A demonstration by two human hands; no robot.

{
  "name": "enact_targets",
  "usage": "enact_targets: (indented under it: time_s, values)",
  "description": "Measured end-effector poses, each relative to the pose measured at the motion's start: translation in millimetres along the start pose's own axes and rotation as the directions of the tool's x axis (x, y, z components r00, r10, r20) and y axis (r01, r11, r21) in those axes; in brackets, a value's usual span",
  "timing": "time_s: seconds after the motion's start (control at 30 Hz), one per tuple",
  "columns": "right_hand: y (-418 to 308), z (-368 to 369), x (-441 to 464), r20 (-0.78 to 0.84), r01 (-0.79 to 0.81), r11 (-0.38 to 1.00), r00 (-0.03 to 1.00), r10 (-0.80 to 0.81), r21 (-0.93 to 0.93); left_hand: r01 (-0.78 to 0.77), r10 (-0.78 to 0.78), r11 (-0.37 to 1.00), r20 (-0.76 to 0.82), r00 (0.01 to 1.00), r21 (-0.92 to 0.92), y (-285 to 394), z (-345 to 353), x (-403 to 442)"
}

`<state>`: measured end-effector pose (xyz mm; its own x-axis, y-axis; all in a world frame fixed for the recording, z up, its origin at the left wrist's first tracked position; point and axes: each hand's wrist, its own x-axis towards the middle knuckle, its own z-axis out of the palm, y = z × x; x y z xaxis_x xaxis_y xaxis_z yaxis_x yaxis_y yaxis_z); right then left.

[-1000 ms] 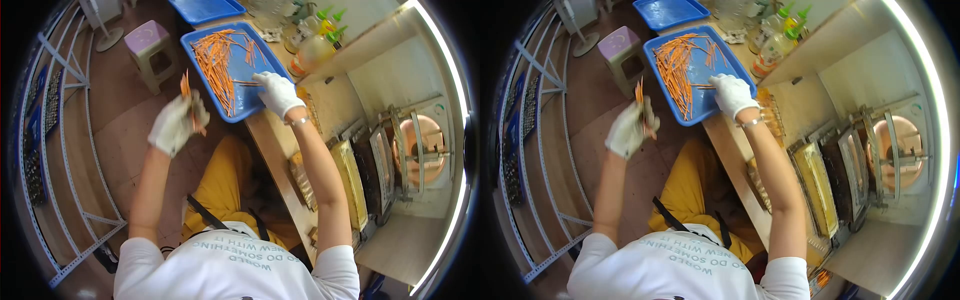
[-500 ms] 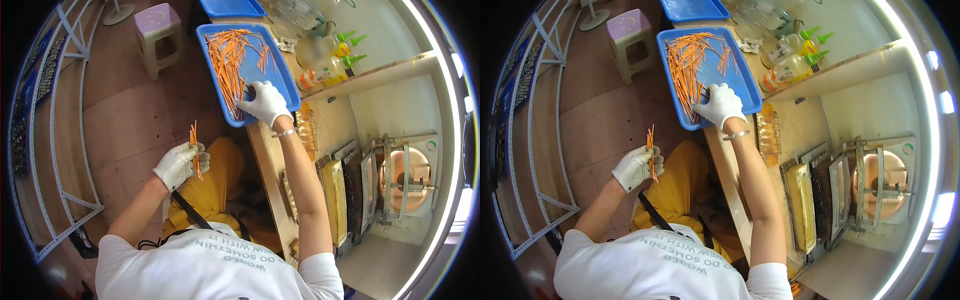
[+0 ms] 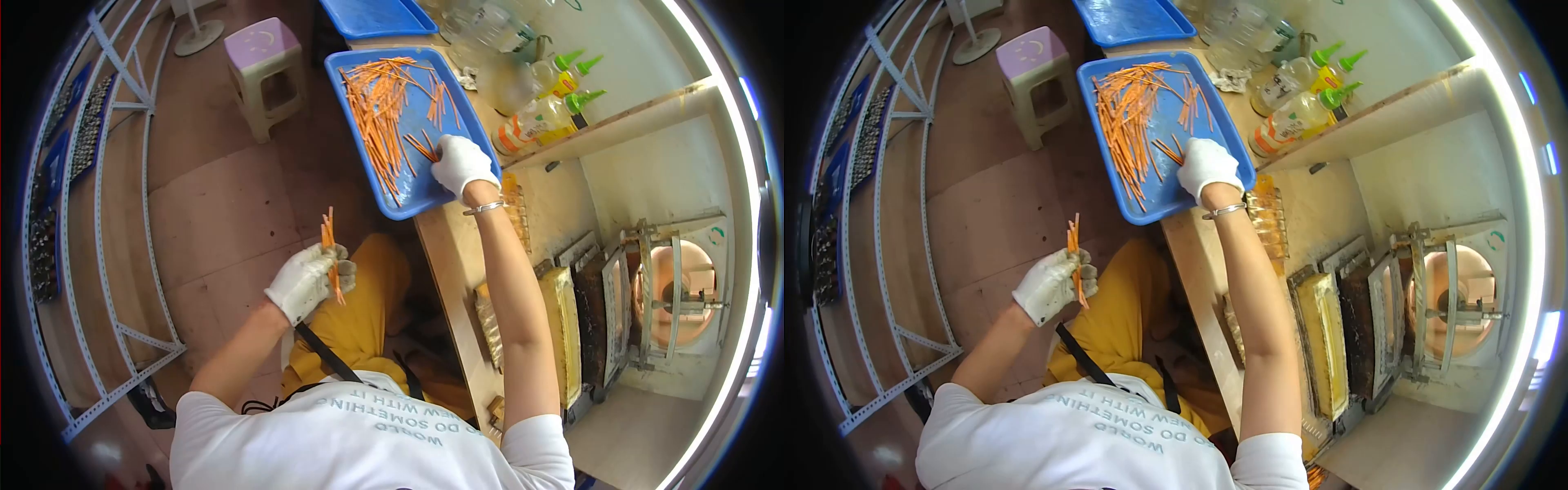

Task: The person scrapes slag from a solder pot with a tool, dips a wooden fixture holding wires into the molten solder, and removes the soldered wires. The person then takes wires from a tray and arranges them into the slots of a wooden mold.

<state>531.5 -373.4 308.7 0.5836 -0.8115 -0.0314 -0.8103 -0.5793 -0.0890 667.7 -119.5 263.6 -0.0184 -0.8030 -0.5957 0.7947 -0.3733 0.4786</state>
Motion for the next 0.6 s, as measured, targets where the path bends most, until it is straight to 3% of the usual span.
enact_targets:
  time_s: [0.07, 0.1, 0.2, 0.3, 0.33, 0.37, 0.4, 0.43, 0.5, 0.53, 0.6]
  values:
    - [3, 6, 7, -0.008, 0.034, 0.996, 0.999, -0.035, -0.084, -0.057, 0.056, 0.996, 0.004, 0.998, 0.062, -2, 11, -3]
    - [3, 5, 12, 0.032, 0.048, 0.995, 0.998, -0.045, -0.091, -0.133, 0.121, 0.979, 0.084, 0.989, 0.157, -5, 9, 1]
    - [-3, 4, 13, 0.049, 0.009, 1.000, 0.999, -0.010, 0.029, -0.258, 0.193, 0.904, 0.214, 0.958, 0.340, 4, 32, -10]
    - [-6, 6, 13, 0.070, -0.025, 0.998, 0.997, 0.029, -0.063, -0.332, 0.246, 0.921, 0.354, 0.902, 0.205, 1, 51, 9]
    - [-3, 4, 12, 0.053, 0.028, 0.997, 0.998, -0.024, -0.073, -0.317, 0.241, 0.914, 0.290, 0.926, 0.253, 16, 67, -1]
    - [-3, 3, 14, 0.061, 0.019, 0.996, 0.998, -0.013, -0.092, -0.349, 0.276, 0.922, 0.350, 0.895, 0.166, 17, 71, 15]
    - [-2, 0, 12, 0.041, 0.067, 0.994, 0.997, -0.064, -0.083, -0.305, 0.285, 0.952, 0.275, 0.918, 0.032, 20, 84, 25]
    - [1, 3, 13, 0.026, 0.067, 0.996, 0.997, -0.066, -0.066, -0.280, 0.260, 0.958, 0.232, 0.937, 0.058, 29, 93, 38]
    - [7, 4, 14, -0.037, 0.081, 0.997, 0.996, -0.081, 0.004, -0.176, 0.201, 0.976, 0.217, 0.955, -0.128, 40, 106, 68]
    - [7, 4, 16, -0.081, 0.116, 0.993, 0.990, -0.114, 0.022, -0.231, 0.259, 0.962, 0.215, 0.942, -0.147, 43, 109, 88]
    - [4, -4, 19, -0.069, 0.159, 0.983, 0.986, -0.153, 0.087, -0.478, 0.477, 0.875, 0.036, 0.878, 0.081, 46, 103, 135]
